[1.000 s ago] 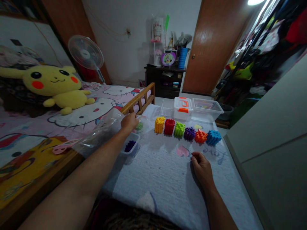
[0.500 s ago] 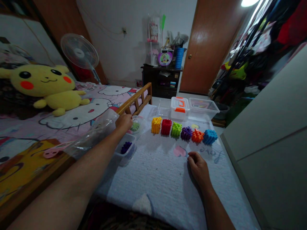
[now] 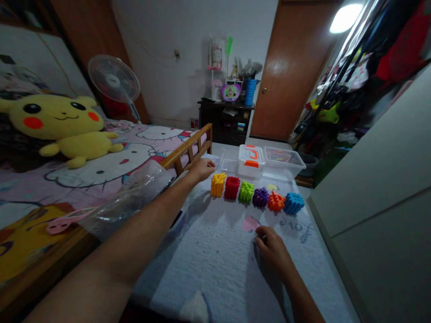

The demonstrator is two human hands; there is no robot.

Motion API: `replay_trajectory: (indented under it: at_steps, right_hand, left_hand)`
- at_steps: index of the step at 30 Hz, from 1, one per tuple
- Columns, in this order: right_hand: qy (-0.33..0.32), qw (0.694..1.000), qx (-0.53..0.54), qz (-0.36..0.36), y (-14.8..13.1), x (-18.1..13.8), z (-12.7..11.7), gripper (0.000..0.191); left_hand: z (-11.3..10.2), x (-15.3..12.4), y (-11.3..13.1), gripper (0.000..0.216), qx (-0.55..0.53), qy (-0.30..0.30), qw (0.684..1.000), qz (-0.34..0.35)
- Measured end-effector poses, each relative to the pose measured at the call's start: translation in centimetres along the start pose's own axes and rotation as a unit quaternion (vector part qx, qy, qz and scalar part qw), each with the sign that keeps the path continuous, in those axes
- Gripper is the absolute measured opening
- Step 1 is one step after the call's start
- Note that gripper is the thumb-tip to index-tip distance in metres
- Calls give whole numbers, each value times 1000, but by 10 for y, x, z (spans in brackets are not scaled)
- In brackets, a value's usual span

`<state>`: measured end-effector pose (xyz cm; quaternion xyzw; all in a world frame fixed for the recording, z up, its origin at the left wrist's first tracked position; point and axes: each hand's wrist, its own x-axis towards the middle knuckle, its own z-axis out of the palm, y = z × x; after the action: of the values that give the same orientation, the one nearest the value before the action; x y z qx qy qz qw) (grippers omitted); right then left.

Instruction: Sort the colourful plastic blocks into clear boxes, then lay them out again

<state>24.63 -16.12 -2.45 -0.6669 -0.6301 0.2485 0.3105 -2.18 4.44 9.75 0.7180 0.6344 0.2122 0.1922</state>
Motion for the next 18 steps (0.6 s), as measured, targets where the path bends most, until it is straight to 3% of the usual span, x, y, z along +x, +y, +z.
replay_trajectory:
  at_steps: [5, 8, 13, 16, 18]
  right_hand:
    - [-59, 997, -8, -55, -20, 8, -12, 22]
    - [-59, 991, -27, -116, -43, 33, -29, 23]
    - [-19, 972, -124, -201, -96, 119, -51, 29]
    - [-22, 962, -183, -202, -118, 178, -43, 38]
    - [-63, 952, -237, -180, -125, 211, -29, 42]
  left_hand:
    - [11, 1, 11, 27, -47, -31, 998, 14]
    - [13, 8, 12, 24, -52, -42, 998, 14]
    - [17, 45, 12, 22, -48, -39, 998, -2]
    - [25, 70, 11, 21, -50, -31, 998, -25]
    - [32, 84, 10, 19, -57, -24, 997, -39]
